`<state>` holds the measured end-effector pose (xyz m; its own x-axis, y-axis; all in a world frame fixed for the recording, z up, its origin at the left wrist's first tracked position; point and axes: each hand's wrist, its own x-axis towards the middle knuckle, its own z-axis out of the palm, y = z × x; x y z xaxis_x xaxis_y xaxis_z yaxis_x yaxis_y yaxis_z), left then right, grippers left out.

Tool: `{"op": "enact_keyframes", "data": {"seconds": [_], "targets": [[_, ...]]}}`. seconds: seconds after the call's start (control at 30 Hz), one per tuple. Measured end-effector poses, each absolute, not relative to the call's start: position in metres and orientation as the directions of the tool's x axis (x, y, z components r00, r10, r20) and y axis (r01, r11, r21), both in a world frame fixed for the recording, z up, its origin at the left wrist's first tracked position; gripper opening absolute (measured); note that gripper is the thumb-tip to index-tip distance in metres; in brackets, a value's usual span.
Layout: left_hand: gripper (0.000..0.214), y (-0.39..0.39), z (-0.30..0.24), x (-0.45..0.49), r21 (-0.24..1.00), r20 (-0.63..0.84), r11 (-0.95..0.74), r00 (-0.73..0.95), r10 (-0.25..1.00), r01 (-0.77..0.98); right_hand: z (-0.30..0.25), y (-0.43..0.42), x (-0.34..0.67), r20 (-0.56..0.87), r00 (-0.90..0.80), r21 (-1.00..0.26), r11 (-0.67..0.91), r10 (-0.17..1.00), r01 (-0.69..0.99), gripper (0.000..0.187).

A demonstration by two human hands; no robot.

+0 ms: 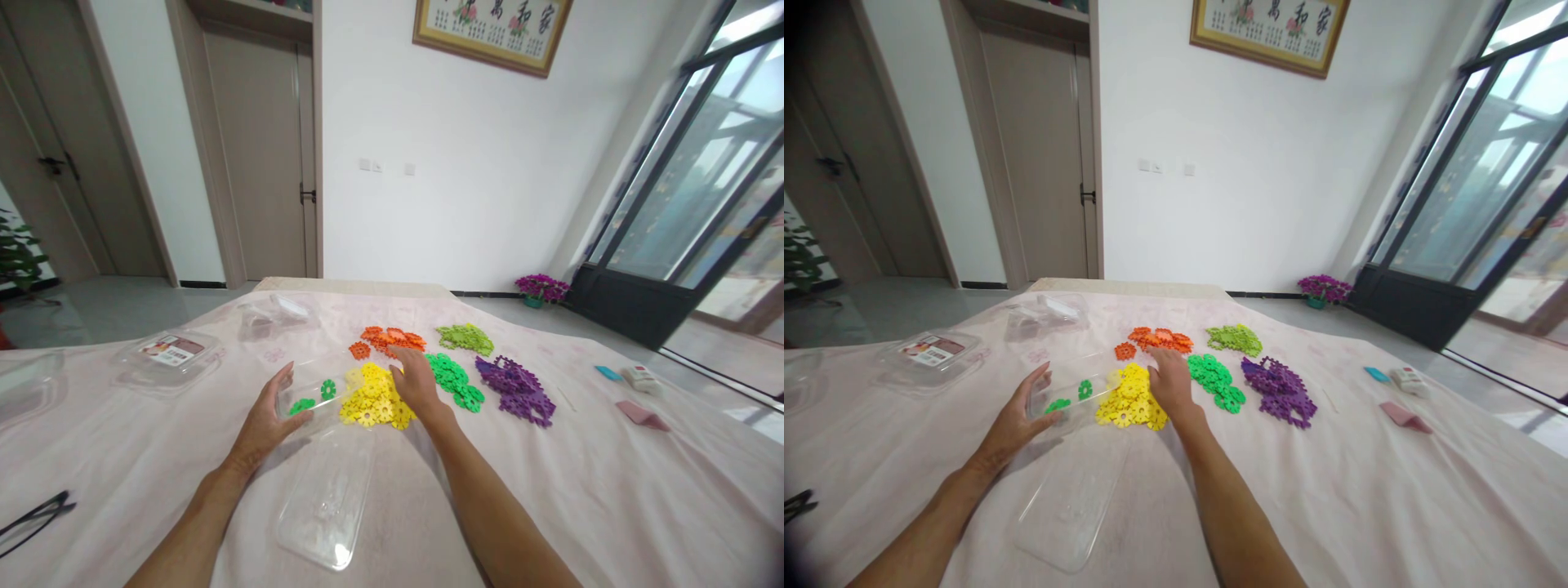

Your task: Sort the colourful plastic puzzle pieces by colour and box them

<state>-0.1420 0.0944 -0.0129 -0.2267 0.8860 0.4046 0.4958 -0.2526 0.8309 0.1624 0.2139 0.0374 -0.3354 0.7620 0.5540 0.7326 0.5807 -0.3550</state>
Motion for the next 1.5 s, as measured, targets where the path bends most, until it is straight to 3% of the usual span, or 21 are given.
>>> {"op": "enact_keyframes", "data": {"seconds": [0.13,0.27,0.53,0.8,0.93,1.03,1.13,1.23,1.37,1.5], "targets": [[0.094,0.095,-0.014,-0.142,0.839,0.392,-0.246,-0.225,0.892,0.486,0.026,0.236,0.219,0.311,-0.345,-0.167,0.408,0.885,0.897,0.064],[0.093,0.096,-0.017,-0.143,0.847,0.388,-0.251,-0.221,0.895,0.469,0.008,0.243,0.244,0.154,-0.344,-0.092,0.360,0.926,0.928,0.056],[0.092,0.096,-0.016,-0.143,0.863,0.378,-0.251,-0.230,0.897,0.439,-0.001,0.251,0.240,0.306,-0.301,-0.103,0.346,0.903,0.933,0.035],[0.091,0.097,-0.018,-0.144,0.852,0.392,-0.262,-0.220,0.893,0.454,-0.001,0.256,0.237,0.415,-0.214,-0.048,0.257,0.884,0.965,0.033],[0.090,0.096,-0.017,-0.145,0.838,0.406,-0.270,-0.209,0.890,0.475,0.000,0.256,0.238,0.454,-0.129,-0.110,0.199,0.882,0.974,0.035],[0.091,0.095,-0.014,-0.142,0.839,0.408,-0.272,-0.216,0.887,0.471,0.004,0.252,0.232,0.477,-0.042,-0.229,0.171,0.878,0.958,0.037],[0.092,0.093,-0.010,-0.140,0.850,0.405,-0.271,-0.231,0.885,0.451,0.011,0.242,0.212,0.523,-0.014,-0.383,0.250,0.852,0.889,0.042],[0.091,0.092,-0.008,-0.138,0.844,0.411,-0.278,-0.219,0.885,0.459,0.022,0.222,0.176,0.599,-0.125,-0.455,0.465,0.791,0.760,0.041],[0.090,0.091,-0.007,-0.138,0.828,0.422,-0.281,-0.209,0.882,0.485,0.040,0.191,0.122,0.679,-0.295,-0.425,0.688,0.672,0.589,0.036],[0.088,0.091,-0.007,-0.139,0.815,0.440,-0.293,-0.205,0.874,0.500,0.048,0.172,0.085,0.642,-0.466,-0.378,0.780,0.608,0.498,0.029]]}}
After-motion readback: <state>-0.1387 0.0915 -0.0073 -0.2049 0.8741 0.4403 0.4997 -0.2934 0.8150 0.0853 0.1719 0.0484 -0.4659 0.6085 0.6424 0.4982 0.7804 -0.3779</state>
